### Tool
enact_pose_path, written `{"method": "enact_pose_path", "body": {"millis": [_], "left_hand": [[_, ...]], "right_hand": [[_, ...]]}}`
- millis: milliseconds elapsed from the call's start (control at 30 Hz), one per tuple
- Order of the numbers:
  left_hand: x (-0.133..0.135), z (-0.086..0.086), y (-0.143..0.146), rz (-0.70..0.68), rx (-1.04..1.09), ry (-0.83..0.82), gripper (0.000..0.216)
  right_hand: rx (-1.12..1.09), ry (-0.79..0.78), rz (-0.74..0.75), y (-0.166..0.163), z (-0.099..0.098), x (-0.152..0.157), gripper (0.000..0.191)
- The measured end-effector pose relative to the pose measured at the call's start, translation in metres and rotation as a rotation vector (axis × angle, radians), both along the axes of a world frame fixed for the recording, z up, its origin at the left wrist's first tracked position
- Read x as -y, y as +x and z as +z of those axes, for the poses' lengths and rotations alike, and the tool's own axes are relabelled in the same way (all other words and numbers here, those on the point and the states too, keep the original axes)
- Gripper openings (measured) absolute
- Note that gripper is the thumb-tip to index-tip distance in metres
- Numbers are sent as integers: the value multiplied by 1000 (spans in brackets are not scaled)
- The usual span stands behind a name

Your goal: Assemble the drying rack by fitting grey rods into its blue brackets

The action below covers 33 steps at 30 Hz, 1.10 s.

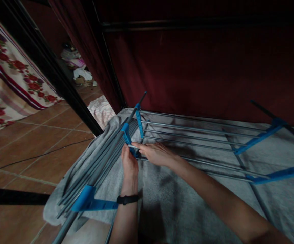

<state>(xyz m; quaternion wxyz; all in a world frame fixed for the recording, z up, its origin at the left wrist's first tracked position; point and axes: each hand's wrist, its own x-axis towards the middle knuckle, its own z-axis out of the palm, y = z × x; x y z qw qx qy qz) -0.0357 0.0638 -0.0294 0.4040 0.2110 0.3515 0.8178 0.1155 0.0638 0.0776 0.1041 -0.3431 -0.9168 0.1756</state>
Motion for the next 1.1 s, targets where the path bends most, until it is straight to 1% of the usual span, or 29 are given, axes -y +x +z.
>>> {"method": "enact_pose_path", "body": {"millis": [133, 233, 333, 400, 467, 633, 767, 833, 933, 1100], "left_hand": [[0, 0, 1, 31, 33, -3, 35], [0, 0, 2, 9, 81, 8, 35], [2, 0, 2, -9, 102, 6, 33], [2, -1, 2, -10, 104, -11, 34], [2, -1, 2, -14, 99, -24, 36], [1, -1, 2, -12, 82, -33, 36], [-2, 1, 3, 73, 40, -50, 38], [-2, 3, 4, 86, 28, -50, 39], [-2, 5, 4, 66, 32, -50, 41], [-1, 5, 4, 80, 23, -60, 41]], "right_hand": [[31, -15, 10, -3, 6, 2, 49], [31, -8, -9, -11, 10, 7, 44], [10, 53, -84, -23, 13, 11, 35], [28, 88, -142, -32, 14, 12, 36], [65, 101, -168, -39, 14, 12, 39], [92, 85, -151, -42, 13, 7, 41], [92, 33, -122, -38, 16, 0, 38], [100, 37, -132, -38, 16, -2, 38], [112, 55, -145, -39, 12, -2, 39], [121, 107, -120, -40, 6, -2, 40]]}}
